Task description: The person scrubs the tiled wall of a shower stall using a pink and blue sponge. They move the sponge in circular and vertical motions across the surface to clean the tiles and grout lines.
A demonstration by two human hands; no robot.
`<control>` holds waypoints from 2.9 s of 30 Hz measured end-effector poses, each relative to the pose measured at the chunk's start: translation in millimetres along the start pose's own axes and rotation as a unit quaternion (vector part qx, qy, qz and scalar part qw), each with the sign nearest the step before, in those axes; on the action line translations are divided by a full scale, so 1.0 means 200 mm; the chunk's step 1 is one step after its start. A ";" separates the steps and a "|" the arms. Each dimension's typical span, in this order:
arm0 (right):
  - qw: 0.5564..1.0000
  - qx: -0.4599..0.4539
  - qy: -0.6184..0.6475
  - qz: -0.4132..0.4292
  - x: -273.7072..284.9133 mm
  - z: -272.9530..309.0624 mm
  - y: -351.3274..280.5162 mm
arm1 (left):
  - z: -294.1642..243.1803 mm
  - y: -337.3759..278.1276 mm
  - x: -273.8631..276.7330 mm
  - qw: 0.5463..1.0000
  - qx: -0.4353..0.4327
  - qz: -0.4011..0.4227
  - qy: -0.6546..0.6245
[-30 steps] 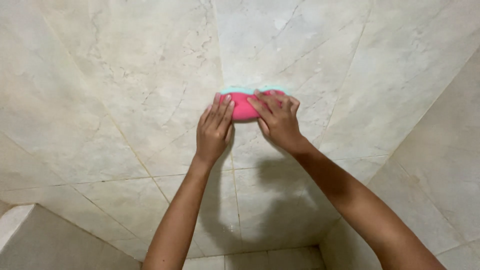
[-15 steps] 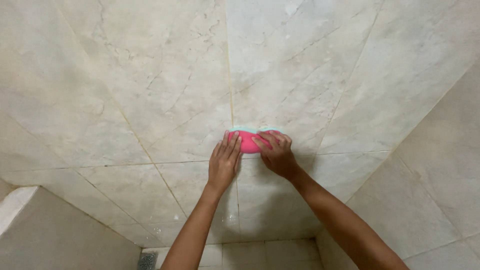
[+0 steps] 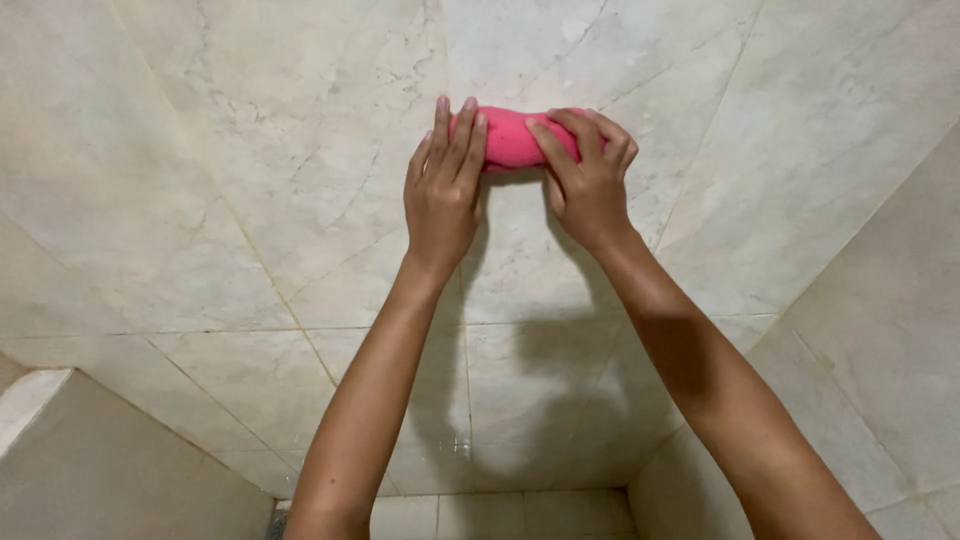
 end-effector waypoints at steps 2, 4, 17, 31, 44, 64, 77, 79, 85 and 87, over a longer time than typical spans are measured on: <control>1.000 -0.005 0.010 0.011 -0.01 -0.01 -0.01 | 0.01 -0.01 -0.04 1.000 0.016 -0.001 -0.009; 0.999 -0.012 0.021 0.023 -0.04 0.00 -0.08 | 0.02 -0.08 -0.07 0.999 0.033 0.001 -0.019; 0.993 0.046 -0.018 0.110 -0.33 0.24 -0.97 | -0.02 -0.94 -0.24 0.989 0.049 0.126 -0.053; 0.984 0.001 0.061 0.169 -0.30 0.39 -1.26 | -0.08 -1.34 -0.35 0.978 -0.003 0.206 -0.001; 0.998 -0.011 0.021 0.053 0.00 -0.04 -0.31 | -0.08 -0.23 -0.11 0.999 -0.021 0.018 -0.031; 0.999 0.001 -0.044 0.032 0.04 -0.14 -0.41 | -0.18 -0.21 -0.25 0.994 -0.032 0.036 -0.097; 0.997 0.015 -0.052 0.061 0.14 -0.30 -0.33 | -0.25 -0.01 -0.18 0.995 -0.087 0.015 -0.040; 0.996 0.013 -0.070 0.050 0.20 -0.36 -0.19 | -0.28 0.14 -0.19 0.996 -0.080 0.000 -0.037; 0.989 0.030 -0.144 -0.008 0.40 -0.57 0.10 | -0.39 0.49 -0.28 0.993 -0.082 -0.067 -0.043; 0.993 0.012 -0.114 -0.005 0.42 -0.62 0.12 | -0.43 0.54 -0.30 0.991 -0.079 -0.082 -0.074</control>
Point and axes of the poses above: each hand's wrist, its own y-axis towards the middle knuckle, its own x-axis out of the back of the hand, z = x × y, the point moved 4 cm from there along y, towards the middle knuckle, and after that the axes turned 5 degrees about x, right-handed, at the moved point
